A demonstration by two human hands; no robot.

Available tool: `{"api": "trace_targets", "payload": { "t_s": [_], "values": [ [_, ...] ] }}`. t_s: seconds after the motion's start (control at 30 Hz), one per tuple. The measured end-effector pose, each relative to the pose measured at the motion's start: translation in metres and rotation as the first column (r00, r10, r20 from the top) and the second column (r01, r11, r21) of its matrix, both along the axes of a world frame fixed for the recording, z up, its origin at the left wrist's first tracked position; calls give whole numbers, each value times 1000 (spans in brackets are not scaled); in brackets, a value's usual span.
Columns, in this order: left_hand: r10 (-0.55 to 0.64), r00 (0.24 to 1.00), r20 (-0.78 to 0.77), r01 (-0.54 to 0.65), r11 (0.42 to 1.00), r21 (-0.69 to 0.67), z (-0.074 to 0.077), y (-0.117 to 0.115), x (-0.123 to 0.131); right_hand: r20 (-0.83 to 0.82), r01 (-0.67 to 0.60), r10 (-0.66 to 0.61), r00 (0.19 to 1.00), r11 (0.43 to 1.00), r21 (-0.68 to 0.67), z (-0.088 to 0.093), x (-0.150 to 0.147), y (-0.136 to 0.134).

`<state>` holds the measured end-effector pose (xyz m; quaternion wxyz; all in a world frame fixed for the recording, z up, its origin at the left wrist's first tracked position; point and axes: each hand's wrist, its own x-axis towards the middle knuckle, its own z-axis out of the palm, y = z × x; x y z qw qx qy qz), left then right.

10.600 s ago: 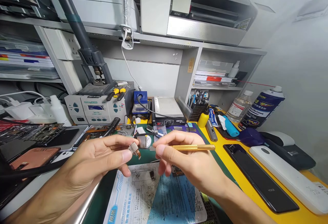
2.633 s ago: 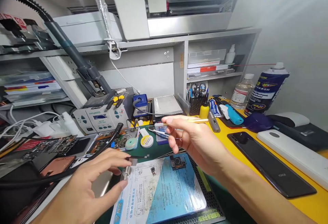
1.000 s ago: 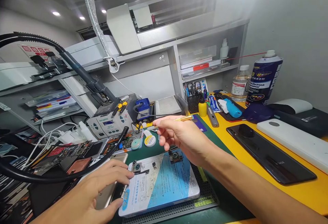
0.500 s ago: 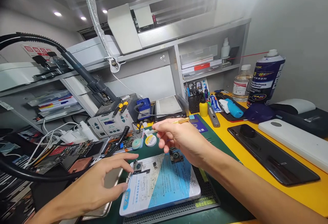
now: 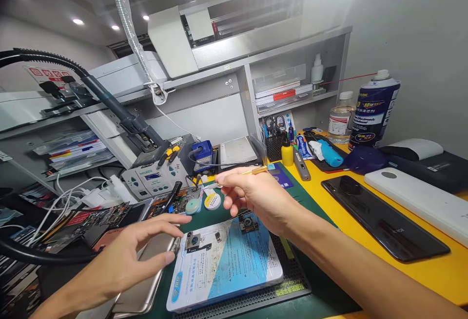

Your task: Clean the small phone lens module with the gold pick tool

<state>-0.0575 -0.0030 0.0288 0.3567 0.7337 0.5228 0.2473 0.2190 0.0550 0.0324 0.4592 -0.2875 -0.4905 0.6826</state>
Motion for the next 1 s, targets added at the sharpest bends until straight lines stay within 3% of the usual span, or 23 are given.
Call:
{"api": "trace_targets", "payload": {
  "t_s": [0.1, 0.2, 0.33, 0.47, 0.63, 0.73, 0.9, 1.0],
  "values": [
    [35, 947, 319, -18, 998, -58, 3, 1, 2, -23, -19, 20, 1000, 1000, 21, 2, 4, -1],
    [55, 804, 593, 46, 987, -155, -1, 2, 15, -36, -30, 31, 999, 999, 41, 7, 6, -2],
    [76, 621, 780, 164, 961, -225, -9, 9, 38, -40, 4, -1, 999, 998, 61, 12, 4, -4],
    [63, 536, 842, 229, 949, -217, -10, 14, 49, -77, 34, -29, 997, 997, 63, 11, 0, -8],
    [74, 507, 858, 241, 944, -224, -17, 16, 47, -129, 34, -31, 991, 999, 21, 3, -7, -18],
    [112, 484, 868, 249, 933, -260, -26, 17, 44, -64, 28, -28, 998, 1000, -8, -6, -12, -24],
    [161, 440, 884, 260, 919, -297, -31, 17, 38, 47, 131, -140, 989, 981, 144, -20, -19, -35],
    [158, 421, 893, 268, 919, -289, -31, 18, 36, 93, 213, -245, 965, 939, 272, -25, -24, -40]
  ]
}}
